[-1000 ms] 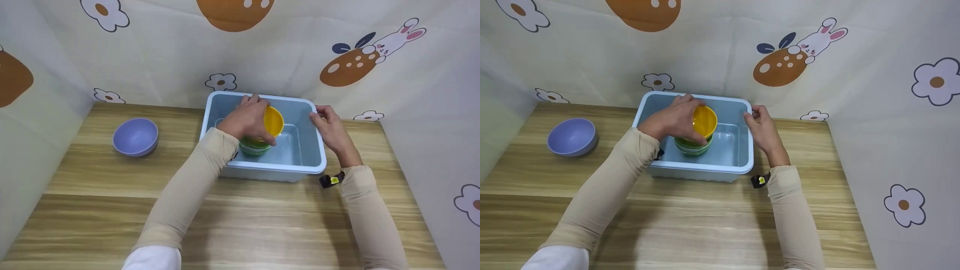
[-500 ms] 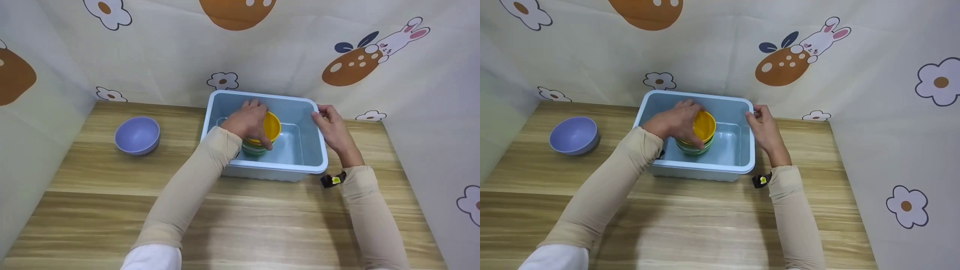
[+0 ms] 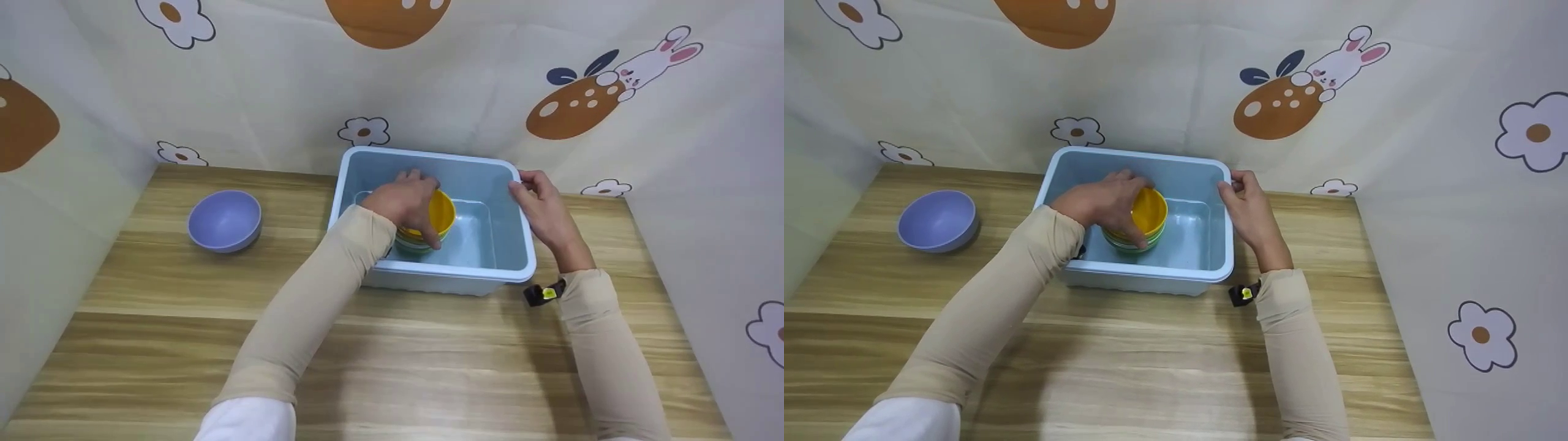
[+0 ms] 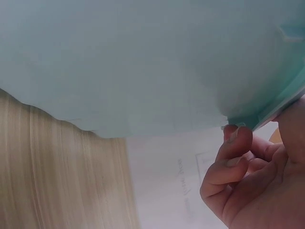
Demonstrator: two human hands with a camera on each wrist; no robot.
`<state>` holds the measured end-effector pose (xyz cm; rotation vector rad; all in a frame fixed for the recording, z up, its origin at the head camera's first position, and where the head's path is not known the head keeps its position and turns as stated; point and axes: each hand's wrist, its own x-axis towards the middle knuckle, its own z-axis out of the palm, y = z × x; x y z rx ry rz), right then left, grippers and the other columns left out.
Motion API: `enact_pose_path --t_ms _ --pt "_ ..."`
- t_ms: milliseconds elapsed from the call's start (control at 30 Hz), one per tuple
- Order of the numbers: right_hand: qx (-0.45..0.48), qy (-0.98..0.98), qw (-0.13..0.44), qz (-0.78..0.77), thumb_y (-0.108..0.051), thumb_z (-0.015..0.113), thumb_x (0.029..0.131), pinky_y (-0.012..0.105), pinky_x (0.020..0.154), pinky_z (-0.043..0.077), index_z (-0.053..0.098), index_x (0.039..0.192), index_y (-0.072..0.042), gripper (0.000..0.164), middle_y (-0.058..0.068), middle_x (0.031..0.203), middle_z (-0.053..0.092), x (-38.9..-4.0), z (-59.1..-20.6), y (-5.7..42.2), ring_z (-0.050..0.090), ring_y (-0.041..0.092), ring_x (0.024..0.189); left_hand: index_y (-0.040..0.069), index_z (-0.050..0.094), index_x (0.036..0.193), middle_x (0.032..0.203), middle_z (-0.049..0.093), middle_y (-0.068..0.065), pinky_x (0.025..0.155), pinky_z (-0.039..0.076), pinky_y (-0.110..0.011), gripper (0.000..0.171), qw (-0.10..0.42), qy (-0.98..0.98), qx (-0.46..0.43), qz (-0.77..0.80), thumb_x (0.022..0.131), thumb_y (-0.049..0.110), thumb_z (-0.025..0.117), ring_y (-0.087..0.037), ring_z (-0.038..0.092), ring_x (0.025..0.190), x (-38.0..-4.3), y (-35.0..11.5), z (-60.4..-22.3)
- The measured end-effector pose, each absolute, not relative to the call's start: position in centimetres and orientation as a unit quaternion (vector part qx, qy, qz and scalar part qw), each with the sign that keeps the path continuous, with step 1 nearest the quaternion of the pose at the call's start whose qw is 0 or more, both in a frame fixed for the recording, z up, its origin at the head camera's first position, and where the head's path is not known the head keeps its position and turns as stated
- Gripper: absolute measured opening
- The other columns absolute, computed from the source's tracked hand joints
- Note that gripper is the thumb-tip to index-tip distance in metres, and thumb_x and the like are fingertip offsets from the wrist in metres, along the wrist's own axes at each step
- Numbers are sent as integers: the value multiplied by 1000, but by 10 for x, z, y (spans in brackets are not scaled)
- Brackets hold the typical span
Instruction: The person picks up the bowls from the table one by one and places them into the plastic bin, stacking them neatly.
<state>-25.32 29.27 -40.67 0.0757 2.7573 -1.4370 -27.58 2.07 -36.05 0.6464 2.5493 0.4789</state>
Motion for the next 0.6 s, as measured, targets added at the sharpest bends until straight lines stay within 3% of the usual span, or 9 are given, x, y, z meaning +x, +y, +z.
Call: enact_pose_path --t_ms 200,467,600 --pt "27 884 19 -467 -49 46 106 48 107 49 42 150 -9 59 17 141 51 -253 -406 293 53 29 121 17 41 152 140 46 -9 107 50 -45 99 235 928 231 176 71 43 92 -26 42 124 -276 21 -360" --pt "29 885 19 -464 -49 45 106 37 99 49 43 148 -9 58 15 139 51 -253 -406 293 53 26 118 19 40 154 142 43 -9 107 50 -46 101 239 925 233 179 71 41 92 -27 40 125 -277 20 -360" --pt "30 884 19 -465 -49 46 106 37 99 50 43 148 -9 58 15 139 51 -253 -406 293 54 26 118 19 41 153 142 42 -9 106 50 -46 98 242 925 230 184 72 39 92 -27 39 125 -277 22 -360"
